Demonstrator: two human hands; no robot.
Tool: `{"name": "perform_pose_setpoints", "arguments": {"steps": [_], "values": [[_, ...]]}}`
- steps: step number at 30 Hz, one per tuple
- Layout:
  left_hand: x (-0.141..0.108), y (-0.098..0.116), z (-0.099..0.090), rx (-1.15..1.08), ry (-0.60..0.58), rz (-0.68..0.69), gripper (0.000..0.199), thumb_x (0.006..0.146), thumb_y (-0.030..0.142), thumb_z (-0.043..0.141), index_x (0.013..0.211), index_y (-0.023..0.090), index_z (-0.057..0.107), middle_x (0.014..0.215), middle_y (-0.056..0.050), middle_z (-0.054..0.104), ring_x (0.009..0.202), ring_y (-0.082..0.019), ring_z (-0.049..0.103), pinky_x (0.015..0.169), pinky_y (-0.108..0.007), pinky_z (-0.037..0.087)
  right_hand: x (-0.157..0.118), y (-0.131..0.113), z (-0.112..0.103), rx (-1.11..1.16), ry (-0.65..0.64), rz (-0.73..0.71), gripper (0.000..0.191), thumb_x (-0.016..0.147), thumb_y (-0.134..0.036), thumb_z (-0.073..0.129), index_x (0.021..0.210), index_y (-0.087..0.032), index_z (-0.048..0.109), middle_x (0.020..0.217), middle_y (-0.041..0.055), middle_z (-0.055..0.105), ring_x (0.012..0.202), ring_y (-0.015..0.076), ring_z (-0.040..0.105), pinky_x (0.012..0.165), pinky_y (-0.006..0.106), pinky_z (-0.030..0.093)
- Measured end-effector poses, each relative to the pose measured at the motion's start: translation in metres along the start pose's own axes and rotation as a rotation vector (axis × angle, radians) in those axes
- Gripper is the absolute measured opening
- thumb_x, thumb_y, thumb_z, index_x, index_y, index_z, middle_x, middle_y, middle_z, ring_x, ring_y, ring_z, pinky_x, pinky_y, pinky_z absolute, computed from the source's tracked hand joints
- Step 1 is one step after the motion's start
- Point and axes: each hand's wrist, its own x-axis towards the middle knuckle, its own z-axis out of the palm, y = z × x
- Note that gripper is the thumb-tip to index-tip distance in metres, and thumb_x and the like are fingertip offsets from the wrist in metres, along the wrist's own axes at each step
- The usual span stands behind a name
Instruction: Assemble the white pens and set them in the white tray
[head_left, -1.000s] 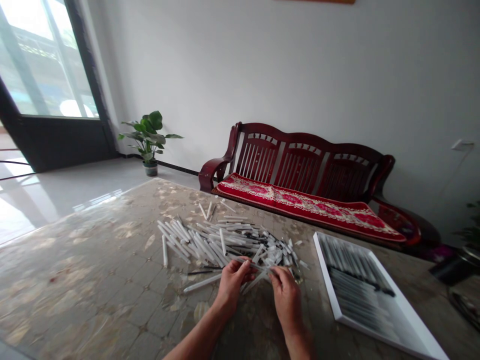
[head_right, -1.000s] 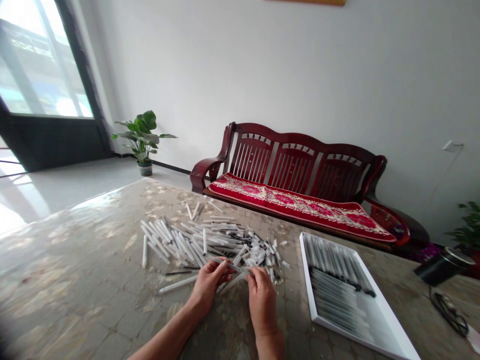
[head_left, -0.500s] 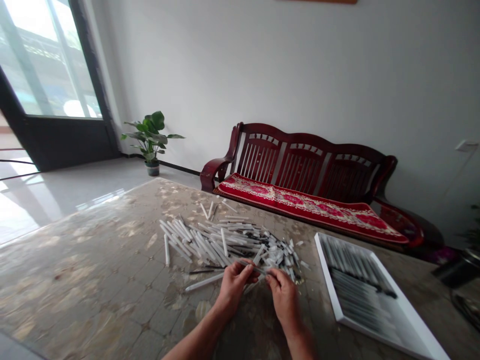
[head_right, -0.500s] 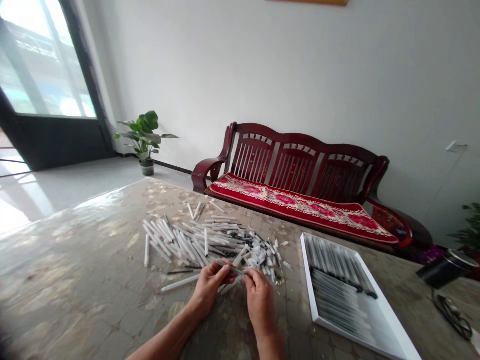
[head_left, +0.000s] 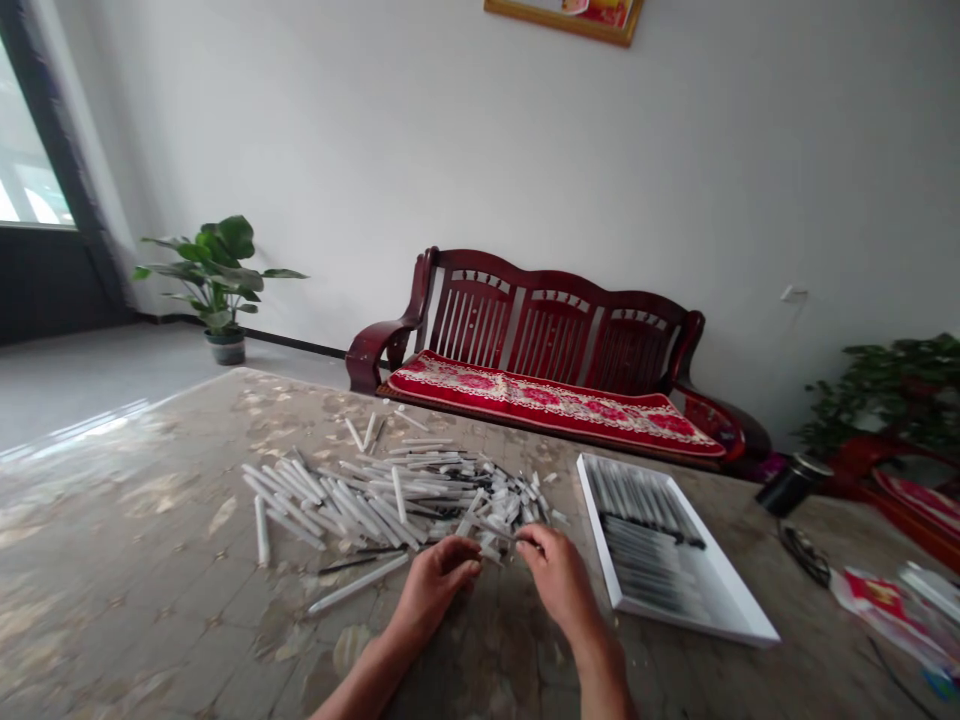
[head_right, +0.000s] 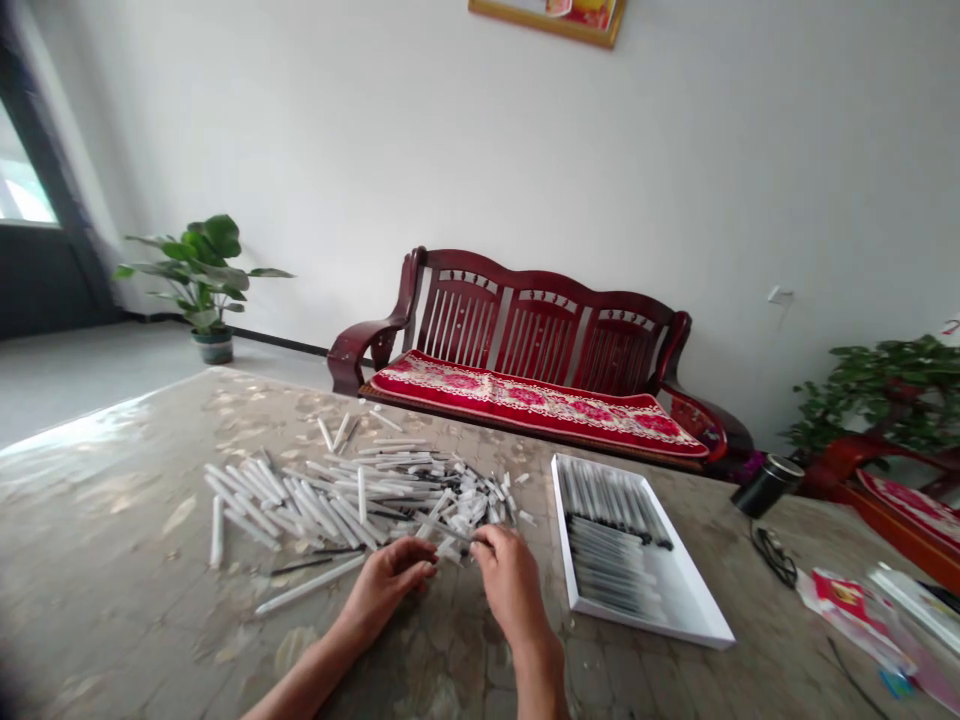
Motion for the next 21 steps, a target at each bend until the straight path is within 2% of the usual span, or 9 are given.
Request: {"name": "perform_pose_setpoints", "arguments": {"steps": [5, 8, 11, 15, 21], "values": [[-0.002, 0.000, 0.001, 0.153, -0.023, 0.029, 0.019, 0.069, 0.034, 0.071, 0.080, 0.018, 0.072, 0.062, 0.001, 0.066, 0.056, -0.015, 0.058, 0.055, -0.024, 0.043, 0.005, 0.056, -0.059, -0.023, 0.245, 0.163, 0.035, 0.082, -0.044, 0.051, 0.090, -0.019, 0.075, 0.090, 0.0099, 0.077, 0.084, 0.0271, 0.070, 0.072, 0.033, 0.052], [-0.002, 0.001, 0.001, 0.162, -0.004, 0.026, 0.021, 0.070, 0.038, 0.070, 0.080, 0.019, 0.072, 0.064, 0.000, 0.068, 0.059, -0.017, 0.061, 0.056, -0.025, 0.045, 0.010, 0.094, -0.101, -0.179, 0.343, 0.328, 0.041, 0.081, -0.048, 0.049, 0.094, -0.020, 0.075, 0.094, 0.0104, 0.077, 0.088, 0.0279, 0.070, 0.074, 0.033, 0.051], [-0.001, 0.001, 0.001, 0.146, 0.036, 0.021, 0.026, 0.070, 0.043, 0.070, 0.079, 0.019, 0.072, 0.064, -0.001, 0.069, 0.062, -0.019, 0.064, 0.057, -0.026, 0.048, 0.019, 0.130, -0.134, -0.332, 0.291, 0.448, 0.037, 0.081, -0.045, 0.047, 0.092, -0.022, 0.075, 0.091, 0.0094, 0.077, 0.086, 0.0259, 0.070, 0.072, 0.031, 0.049], [0.000, 0.001, 0.000, 0.124, 0.074, 0.018, 0.031, 0.069, 0.049, 0.071, 0.079, 0.019, 0.071, 0.063, -0.002, 0.069, 0.064, -0.021, 0.066, 0.056, -0.026, 0.049, 0.032, 0.166, -0.161, -0.443, 0.257, 0.518, 0.031, 0.080, -0.039, 0.049, 0.089, -0.022, 0.074, 0.088, 0.0096, 0.077, 0.083, 0.0242, 0.071, 0.068, 0.029, 0.048], [0.000, 0.007, 0.000, 0.132, 0.107, 0.008, 0.038, 0.066, 0.056, 0.071, 0.078, 0.020, 0.071, 0.065, -0.002, 0.069, 0.067, -0.022, 0.068, 0.055, -0.026, 0.049, 0.043, 0.191, -0.182, -0.439, 0.200, 0.469, 0.025, 0.073, -0.023, 0.056, 0.087, -0.019, 0.075, 0.092, 0.0103, 0.077, 0.085, 0.0224, 0.072, 0.071, 0.026, 0.050]]}}
